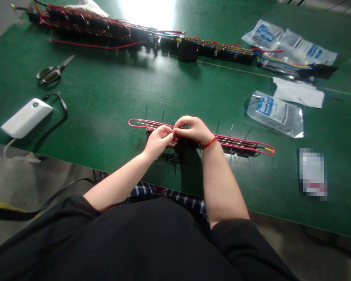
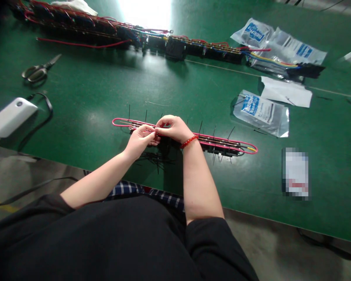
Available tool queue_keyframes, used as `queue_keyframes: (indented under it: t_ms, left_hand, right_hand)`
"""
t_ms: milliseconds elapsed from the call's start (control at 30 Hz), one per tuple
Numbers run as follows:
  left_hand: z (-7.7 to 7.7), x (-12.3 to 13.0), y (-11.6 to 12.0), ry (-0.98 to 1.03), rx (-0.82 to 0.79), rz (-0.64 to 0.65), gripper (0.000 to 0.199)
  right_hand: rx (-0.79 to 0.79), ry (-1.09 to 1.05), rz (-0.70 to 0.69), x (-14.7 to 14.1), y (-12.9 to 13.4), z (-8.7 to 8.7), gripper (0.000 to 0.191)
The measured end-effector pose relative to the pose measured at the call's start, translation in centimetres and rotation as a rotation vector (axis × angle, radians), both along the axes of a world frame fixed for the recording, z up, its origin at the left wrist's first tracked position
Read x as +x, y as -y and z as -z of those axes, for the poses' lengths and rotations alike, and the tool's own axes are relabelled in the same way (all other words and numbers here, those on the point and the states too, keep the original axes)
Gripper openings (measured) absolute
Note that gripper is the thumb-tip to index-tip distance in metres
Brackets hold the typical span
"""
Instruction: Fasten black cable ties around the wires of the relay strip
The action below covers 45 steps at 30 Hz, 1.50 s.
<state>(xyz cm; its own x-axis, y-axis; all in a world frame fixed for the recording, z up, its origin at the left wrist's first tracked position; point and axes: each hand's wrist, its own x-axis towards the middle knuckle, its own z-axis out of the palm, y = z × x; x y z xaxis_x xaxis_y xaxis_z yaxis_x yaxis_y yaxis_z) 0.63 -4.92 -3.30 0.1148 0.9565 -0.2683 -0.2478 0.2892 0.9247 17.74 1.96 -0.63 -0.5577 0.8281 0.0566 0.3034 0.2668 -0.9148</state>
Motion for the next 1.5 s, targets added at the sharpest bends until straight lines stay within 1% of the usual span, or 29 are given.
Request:
queue_keyframes:
  t_ms: [233, 500, 633, 767, 833, 867, 933, 967, 1033, 1100, 1167, 1200, 1267, 1400, 1500]
  left_hand:
    - [0.1, 0.0, 0.0, -0.004, 0.002, 0.009, 0.032]
    - [0.3, 0.1, 0.1, -0.004, 0.018, -0.005, 0.029]
    - [0.5, 0.3, 0.1, -0.028, 0.030, -0.030, 0.032]
    - [0.5, 0.6, 0.3, -0.078, 0.052, -0.043, 0.031]
    - [0.3, 0.6, 0.6, -0.148, 0.066, -0.020, 0.027]
    - [0.1, 0.4, 0.7, -0.215, 0.089, -0.001, 0.025]
    - [-0.2, -0.2, 1.0, -0.436, 0.207, 0.020, 0.020]
    - [-0.4, -0.6, 1.0, -0.588, 0.318, 0.013, 0.018]
    - [-0.7, -1.7, 0.7, -0.906, 0.624, -0.025, 0.016]
    - [-0.9, -2.7, 0.0, -1.124, 0.908, 0.039, 0.017]
    - [-0.7, -3.5, -0.9, -1.226, 1.075, 0.118, 0.018]
    - [-0.6, -3.7, -1.4, -1.245, 1.118, 0.143, 0.018]
    - [-0.1, -4.0, -2.0, -1.251, 1.146, 0.159, 0.018]
    - [0.9, -3.9, -2.3, -1.248, 1.161, 0.086, 0.017]
    - [1.2, -3.9, -2.3, -1.250, 1.180, 0.042, 0.015]
  right_hand:
    - [0.024, 0.013, 0.028, 0.1, 0.1, 0.0, 0.026]
    - [0.021, -0.050, 0.086, 0.3, 0.2, -0.1, 0.038]
    - [0.030, -0.094, 0.119, 0.3, 0.2, 0.1, 0.040]
    - [0.018, -0.111, 0.120, 0.3, 0.2, 0.1, 0.035]
    - [0.002, -0.108, 0.112, 0.3, 0.1, 0.1, 0.033]
    - [-0.006, -0.106, 0.109, 0.3, 0.1, 0.1, 0.031]
    - [-0.022, -0.106, 0.109, 0.3, 0.1, 0.1, 0.029]
    - [-0.029, -0.107, 0.107, 0.3, 0.1, 0.1, 0.028]
    - [-0.046, -0.112, 0.102, 0.2, 0.1, 0.1, 0.026]
    - [-0.065, -0.117, 0.097, 0.2, 0.2, 0.0, 0.026]
    - [-0.079, -0.121, 0.100, 0.2, 0.2, -0.1, 0.026]
    - [-0.084, -0.121, 0.101, 0.2, 0.3, -0.2, 0.026]
    - [-0.086, -0.118, 0.103, 0.2, 0.3, -0.3, 0.025]
    - [-0.097, -0.120, 0.096, 0.2, 0.3, -0.3, 0.025]
    - [-0.110, -0.125, 0.097, 0.3, 0.3, -0.3, 0.025]
